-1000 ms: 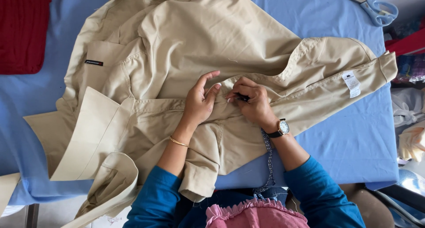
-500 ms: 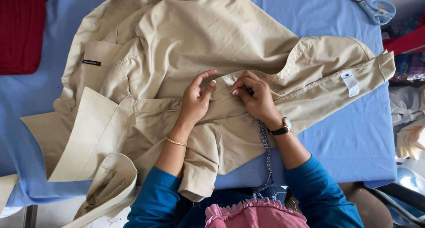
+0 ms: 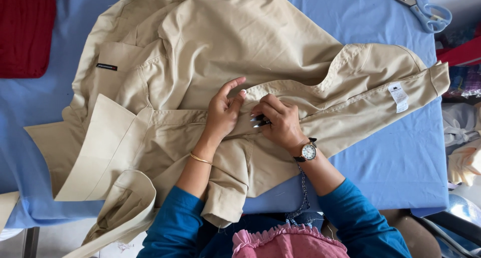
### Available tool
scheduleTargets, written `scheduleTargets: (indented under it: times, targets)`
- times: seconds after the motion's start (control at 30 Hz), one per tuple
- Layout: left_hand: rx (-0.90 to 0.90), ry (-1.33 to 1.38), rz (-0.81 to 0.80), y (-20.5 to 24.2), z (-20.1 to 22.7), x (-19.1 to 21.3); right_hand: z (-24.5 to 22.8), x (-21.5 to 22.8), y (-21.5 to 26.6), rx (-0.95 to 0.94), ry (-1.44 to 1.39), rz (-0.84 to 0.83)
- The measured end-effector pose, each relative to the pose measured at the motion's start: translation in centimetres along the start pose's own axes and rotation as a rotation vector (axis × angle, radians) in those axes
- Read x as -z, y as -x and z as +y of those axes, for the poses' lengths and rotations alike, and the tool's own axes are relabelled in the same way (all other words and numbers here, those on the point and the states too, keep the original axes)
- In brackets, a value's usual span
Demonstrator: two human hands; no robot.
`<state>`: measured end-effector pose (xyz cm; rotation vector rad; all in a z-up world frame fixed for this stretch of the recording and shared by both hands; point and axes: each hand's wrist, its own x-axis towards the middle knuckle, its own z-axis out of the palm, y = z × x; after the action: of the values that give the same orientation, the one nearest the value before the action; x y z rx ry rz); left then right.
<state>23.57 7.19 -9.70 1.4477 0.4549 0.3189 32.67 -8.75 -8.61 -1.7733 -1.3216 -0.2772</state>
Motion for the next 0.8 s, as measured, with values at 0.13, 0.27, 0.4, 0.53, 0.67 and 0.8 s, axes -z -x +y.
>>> scheduleTargets:
  times: [0.13,0.27,0.4,0.53,0.67,0.8]
  targets:
    - [-0.013,0.000,-0.006,-0.2,-1.2,0.2,0.6,1.1,-0.8,-0.063,-0.114,0.014]
    - [-0.022,0.075,-0.031,-0.3,-0.7,0.3,1.3,4.8,-0.4,-0.161,-0.422,-0.114]
    - [-0.044,0.059,-0.045,-0.1,-1.0,0.5,-2.5,10.9,2.3,-0.373,-0.631,-0.161]
    - [-0.061,0.000,-0.033,0.3,0.2,0.3,-8.2,15.1,6.6,-0.455,-0.741,-0.338]
    - [-0.039,0.051,-0.057,0.4,0.5,0.4,-8.8,15.4,16.0,-0.633,-0.431,-0.955]
    - [-0.016,0.086,-0.131,0.5,0.6,0.6,-10.3,14.9,18.8,-1.087,0.189,-1.455]
